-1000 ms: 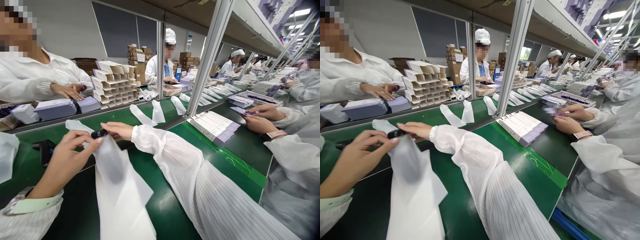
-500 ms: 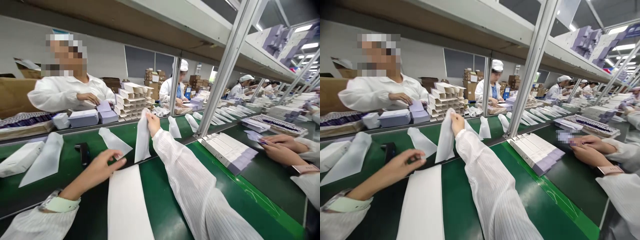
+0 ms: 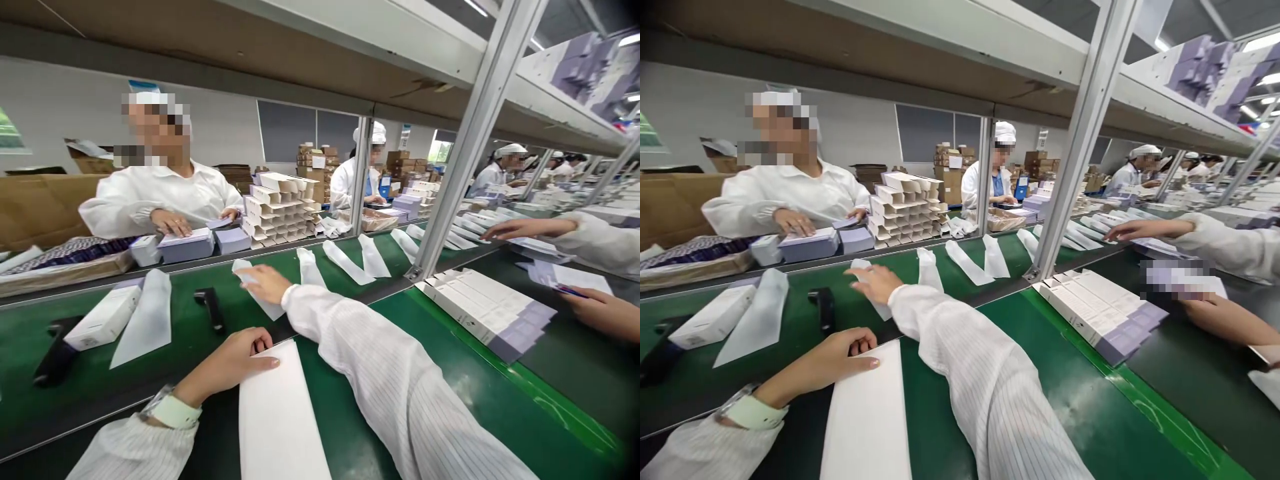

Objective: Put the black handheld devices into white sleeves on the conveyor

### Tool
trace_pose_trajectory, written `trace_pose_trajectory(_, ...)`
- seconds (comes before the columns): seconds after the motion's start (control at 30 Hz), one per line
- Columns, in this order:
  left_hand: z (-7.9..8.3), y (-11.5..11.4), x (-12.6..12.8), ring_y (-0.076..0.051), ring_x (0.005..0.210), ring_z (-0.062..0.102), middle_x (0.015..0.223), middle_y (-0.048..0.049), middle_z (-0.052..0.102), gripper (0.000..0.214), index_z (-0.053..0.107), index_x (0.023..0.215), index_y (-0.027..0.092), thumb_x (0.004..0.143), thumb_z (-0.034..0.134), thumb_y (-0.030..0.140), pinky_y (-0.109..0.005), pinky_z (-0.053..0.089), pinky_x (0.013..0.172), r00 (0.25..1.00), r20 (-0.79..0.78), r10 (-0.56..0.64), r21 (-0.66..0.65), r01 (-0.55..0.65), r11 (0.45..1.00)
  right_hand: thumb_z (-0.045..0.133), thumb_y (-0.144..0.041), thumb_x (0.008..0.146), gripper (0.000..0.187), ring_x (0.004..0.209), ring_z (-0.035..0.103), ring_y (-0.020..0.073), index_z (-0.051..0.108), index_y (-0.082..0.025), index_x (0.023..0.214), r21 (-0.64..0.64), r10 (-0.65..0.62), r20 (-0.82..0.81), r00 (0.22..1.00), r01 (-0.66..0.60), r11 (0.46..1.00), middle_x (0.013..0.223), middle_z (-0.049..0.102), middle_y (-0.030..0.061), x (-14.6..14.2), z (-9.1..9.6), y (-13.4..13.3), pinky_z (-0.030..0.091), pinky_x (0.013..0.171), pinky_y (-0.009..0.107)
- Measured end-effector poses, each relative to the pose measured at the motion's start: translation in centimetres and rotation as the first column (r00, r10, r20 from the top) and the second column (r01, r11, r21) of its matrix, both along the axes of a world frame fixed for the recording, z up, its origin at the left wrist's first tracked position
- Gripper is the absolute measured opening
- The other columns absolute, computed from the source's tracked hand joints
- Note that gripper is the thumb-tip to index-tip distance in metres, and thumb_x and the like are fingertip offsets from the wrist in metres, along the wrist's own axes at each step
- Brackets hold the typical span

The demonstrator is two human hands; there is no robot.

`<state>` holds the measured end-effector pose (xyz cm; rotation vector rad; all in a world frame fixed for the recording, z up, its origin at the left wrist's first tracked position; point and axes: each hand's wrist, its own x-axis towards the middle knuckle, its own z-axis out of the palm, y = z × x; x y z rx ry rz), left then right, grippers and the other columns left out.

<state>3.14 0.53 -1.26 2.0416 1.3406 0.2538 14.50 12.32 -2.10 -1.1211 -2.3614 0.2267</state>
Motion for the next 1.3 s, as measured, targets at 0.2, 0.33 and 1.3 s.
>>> trace_pose_trajectory(0.2,-0.5,0.2,-0.5,-0.017,0.066,0.048,0.066,0.0002,0.051,0.027,0.049,0.062,0.016,0.067,0.049,0.043,-0.024,0.033,0.056,0.999,0.039,0.014,0.064,-0.017,0.998,0.044,-0.065,0.063,0.049,0.093,0.049,0.0284,0.058,-0.026,0.09,-0.234,0.228,0.112,0.967,-0.198,0.952,0.087,0.054,0.0062,-5.1,-2.8,-1.3,0.037,0.078,0.046)
trace_pose_trajectory(0.33,0.6,-0.3,-0.3,-0.018,0.069,0.051,0.07,-0.0002,0.056,0.026,0.054,0.063,0.018,0.069,0.046,0.041,-0.025,0.034,0.059,1.0,-0.014,0.027,0.159,-0.025,0.987,0.057,-0.035,0.067,0.032,0.096,0.049,0.0256,0.053,-0.024,0.097,-0.268,-0.036,-0.139,0.99,-0.003,0.964,0.09,0.054,0.004,-4.0,-4.0,0.1,0.038,0.081,0.04)
trace_pose_trajectory(1.3,0.9,0.5,-1.0,-0.024,0.093,0.047,0.1,-0.0045,0.044,0.039,0.057,0.055,0.021,0.065,0.049,0.058,-0.033,0.04,0.075,0.965,0.15,0.215,0.653,-0.26,0.712,0.054,-0.057,0.061,0.053,0.057,0.051,0.0077,0.05,-0.019,0.099,-0.664,-0.136,-0.648,0.749,-0.469,0.583,0.072,0.053,-0.0006,3.6,2.4,-5.2,0.044,0.054,0.023)
